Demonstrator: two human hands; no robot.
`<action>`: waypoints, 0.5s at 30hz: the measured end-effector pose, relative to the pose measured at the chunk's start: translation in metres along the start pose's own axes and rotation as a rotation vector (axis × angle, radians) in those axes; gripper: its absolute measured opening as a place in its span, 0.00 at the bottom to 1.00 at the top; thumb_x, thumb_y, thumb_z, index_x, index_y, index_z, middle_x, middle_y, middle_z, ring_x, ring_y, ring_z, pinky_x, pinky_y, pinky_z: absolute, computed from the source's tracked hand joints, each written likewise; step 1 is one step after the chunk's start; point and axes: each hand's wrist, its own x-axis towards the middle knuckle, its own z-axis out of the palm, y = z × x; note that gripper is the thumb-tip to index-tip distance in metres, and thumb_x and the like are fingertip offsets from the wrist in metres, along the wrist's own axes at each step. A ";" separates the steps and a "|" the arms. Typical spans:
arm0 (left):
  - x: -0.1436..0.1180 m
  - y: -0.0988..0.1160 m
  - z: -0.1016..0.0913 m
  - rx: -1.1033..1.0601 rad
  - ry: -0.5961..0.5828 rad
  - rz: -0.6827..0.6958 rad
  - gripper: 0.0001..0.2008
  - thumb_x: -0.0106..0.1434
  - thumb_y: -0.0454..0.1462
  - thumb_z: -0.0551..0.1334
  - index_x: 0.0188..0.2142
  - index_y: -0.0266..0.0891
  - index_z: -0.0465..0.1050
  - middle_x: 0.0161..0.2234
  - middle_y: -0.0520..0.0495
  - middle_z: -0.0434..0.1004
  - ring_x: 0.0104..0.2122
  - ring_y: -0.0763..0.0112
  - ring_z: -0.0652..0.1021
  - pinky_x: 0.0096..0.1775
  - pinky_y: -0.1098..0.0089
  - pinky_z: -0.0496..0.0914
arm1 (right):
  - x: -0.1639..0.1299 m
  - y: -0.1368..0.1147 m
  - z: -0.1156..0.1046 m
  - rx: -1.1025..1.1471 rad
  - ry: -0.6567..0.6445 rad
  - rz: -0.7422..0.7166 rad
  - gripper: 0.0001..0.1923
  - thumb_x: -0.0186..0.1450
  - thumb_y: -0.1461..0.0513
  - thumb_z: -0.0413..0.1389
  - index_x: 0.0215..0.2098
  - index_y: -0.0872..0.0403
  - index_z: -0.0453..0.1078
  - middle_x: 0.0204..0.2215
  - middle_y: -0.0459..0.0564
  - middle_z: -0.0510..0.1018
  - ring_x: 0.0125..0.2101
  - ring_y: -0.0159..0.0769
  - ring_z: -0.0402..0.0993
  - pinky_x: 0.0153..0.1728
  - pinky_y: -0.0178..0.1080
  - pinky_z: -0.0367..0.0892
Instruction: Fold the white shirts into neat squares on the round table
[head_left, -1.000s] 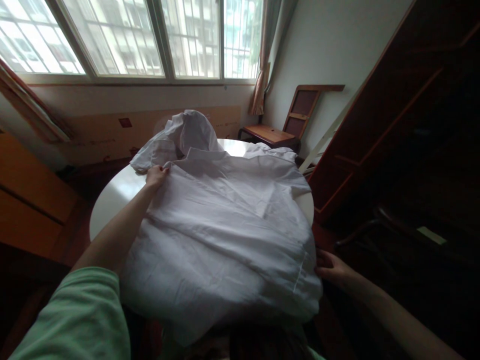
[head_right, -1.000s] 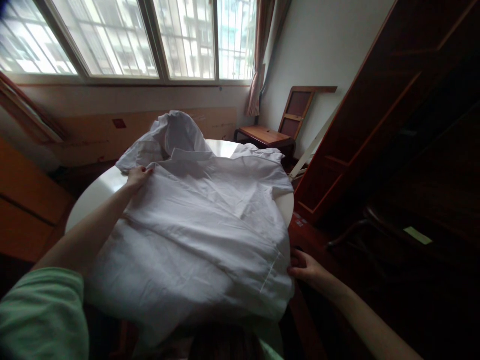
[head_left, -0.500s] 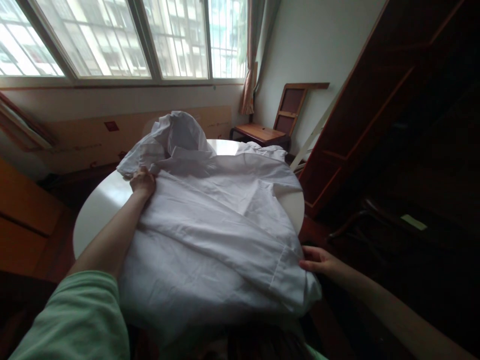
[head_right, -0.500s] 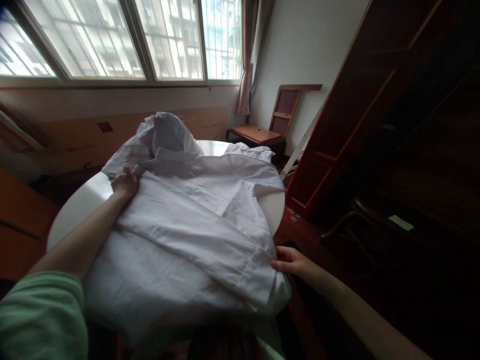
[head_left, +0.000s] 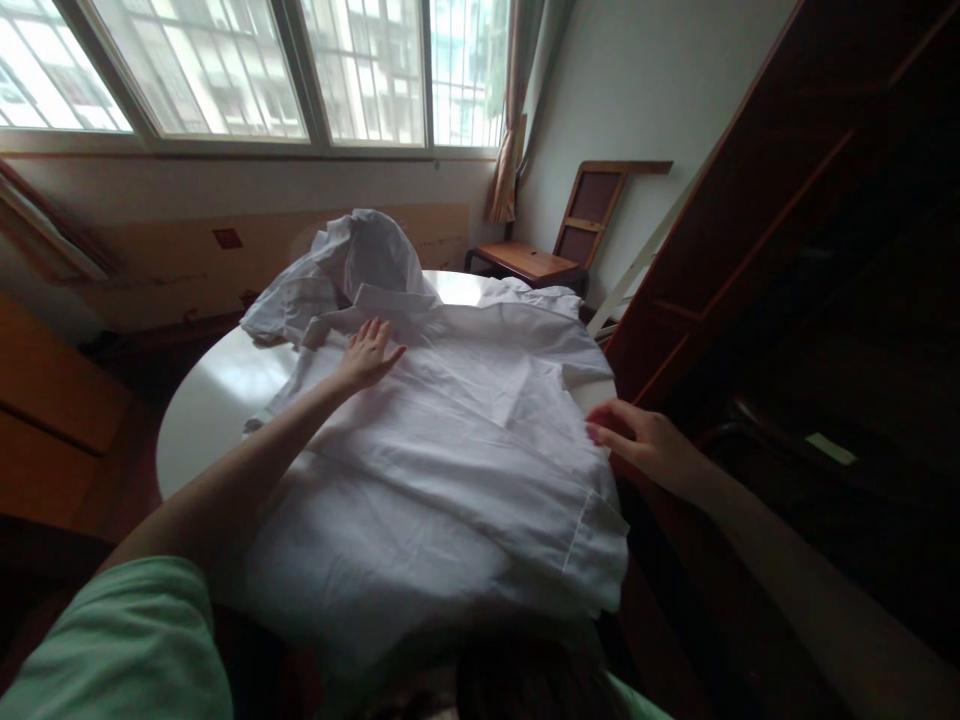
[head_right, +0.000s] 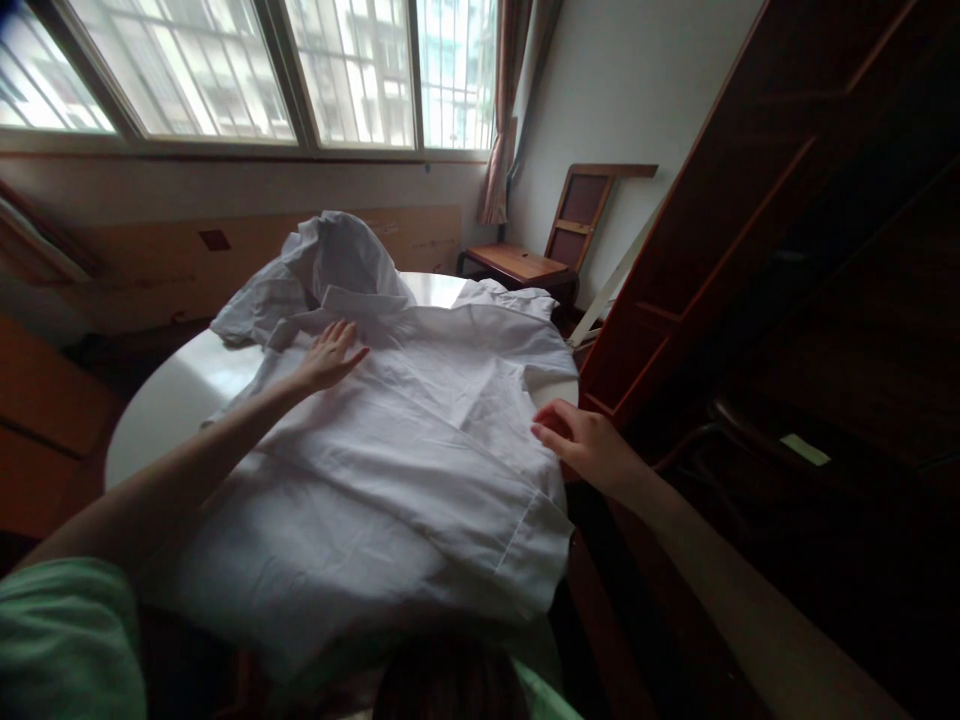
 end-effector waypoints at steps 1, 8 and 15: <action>-0.001 0.005 0.005 -0.003 -0.048 0.006 0.35 0.63 0.52 0.46 0.63 0.34 0.47 0.65 0.37 0.46 0.64 0.54 0.49 0.59 0.56 0.50 | 0.014 -0.010 0.012 -0.017 0.014 -0.098 0.17 0.59 0.49 0.54 0.37 0.52 0.71 0.32 0.50 0.78 0.32 0.39 0.74 0.34 0.39 0.68; -0.004 0.003 0.028 0.065 -0.209 -0.010 0.35 0.64 0.52 0.42 0.62 0.29 0.50 0.64 0.34 0.49 0.63 0.55 0.53 0.59 0.58 0.51 | 0.112 -0.046 0.124 -0.390 -0.344 -0.436 0.32 0.64 0.46 0.46 0.59 0.57 0.58 0.62 0.57 0.57 0.61 0.49 0.51 0.58 0.48 0.51; -0.003 0.003 0.026 0.058 -0.225 -0.012 0.36 0.64 0.52 0.41 0.62 0.28 0.49 0.64 0.35 0.48 0.63 0.56 0.51 0.60 0.60 0.49 | 0.136 0.010 0.099 -0.584 -0.129 -0.282 0.32 0.67 0.49 0.43 0.60 0.63 0.57 0.61 0.62 0.56 0.61 0.50 0.49 0.59 0.51 0.48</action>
